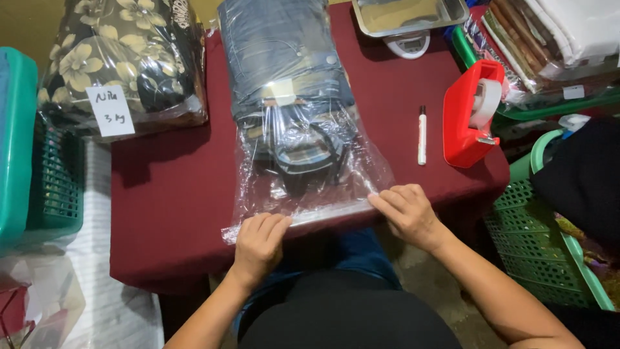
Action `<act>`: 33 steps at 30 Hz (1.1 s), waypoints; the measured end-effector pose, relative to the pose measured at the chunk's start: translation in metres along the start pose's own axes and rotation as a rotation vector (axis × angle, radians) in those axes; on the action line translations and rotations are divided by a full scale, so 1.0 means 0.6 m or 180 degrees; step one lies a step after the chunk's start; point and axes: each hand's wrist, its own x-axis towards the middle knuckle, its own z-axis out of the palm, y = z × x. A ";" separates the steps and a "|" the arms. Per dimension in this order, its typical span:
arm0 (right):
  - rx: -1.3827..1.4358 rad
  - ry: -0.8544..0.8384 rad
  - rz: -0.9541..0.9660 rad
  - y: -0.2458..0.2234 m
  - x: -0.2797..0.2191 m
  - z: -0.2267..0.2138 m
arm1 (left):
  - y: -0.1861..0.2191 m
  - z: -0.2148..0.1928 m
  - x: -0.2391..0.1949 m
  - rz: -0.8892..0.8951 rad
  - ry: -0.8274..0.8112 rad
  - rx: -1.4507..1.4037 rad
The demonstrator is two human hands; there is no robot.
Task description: Packing folded jeans into a clear plastic bag and sealing it with tape.
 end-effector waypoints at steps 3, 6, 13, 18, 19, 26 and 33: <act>-0.0017 -0.0053 0.0091 0.010 -0.011 -0.002 | 0.000 0.000 0.005 -0.0068 -0.0040 -0.0120; -0.0025 0.0049 0.0212 0.013 -0.016 -0.001 | -0.001 -0.001 0.006 -0.0184 -0.0080 -0.0178; 0.0245 0.0008 0.0392 0.021 -0.024 -0.001 | -0.014 -0.008 -0.004 -0.0531 -0.0349 -0.0418; 0.0376 -0.0039 0.0421 0.028 -0.015 -0.008 | -0.023 -0.017 -0.004 -0.0698 -0.0377 -0.0707; 0.0437 -0.0034 0.0424 0.029 -0.014 -0.008 | -0.025 -0.018 -0.006 -0.0743 -0.0427 -0.0674; 0.0733 -0.0067 0.0547 0.044 -0.012 -0.004 | -0.032 -0.024 0.000 -0.1030 -0.0810 -0.0512; 0.1124 -0.0170 0.0507 0.063 0.001 -0.010 | -0.038 -0.033 0.020 -0.1406 -0.0590 -0.1024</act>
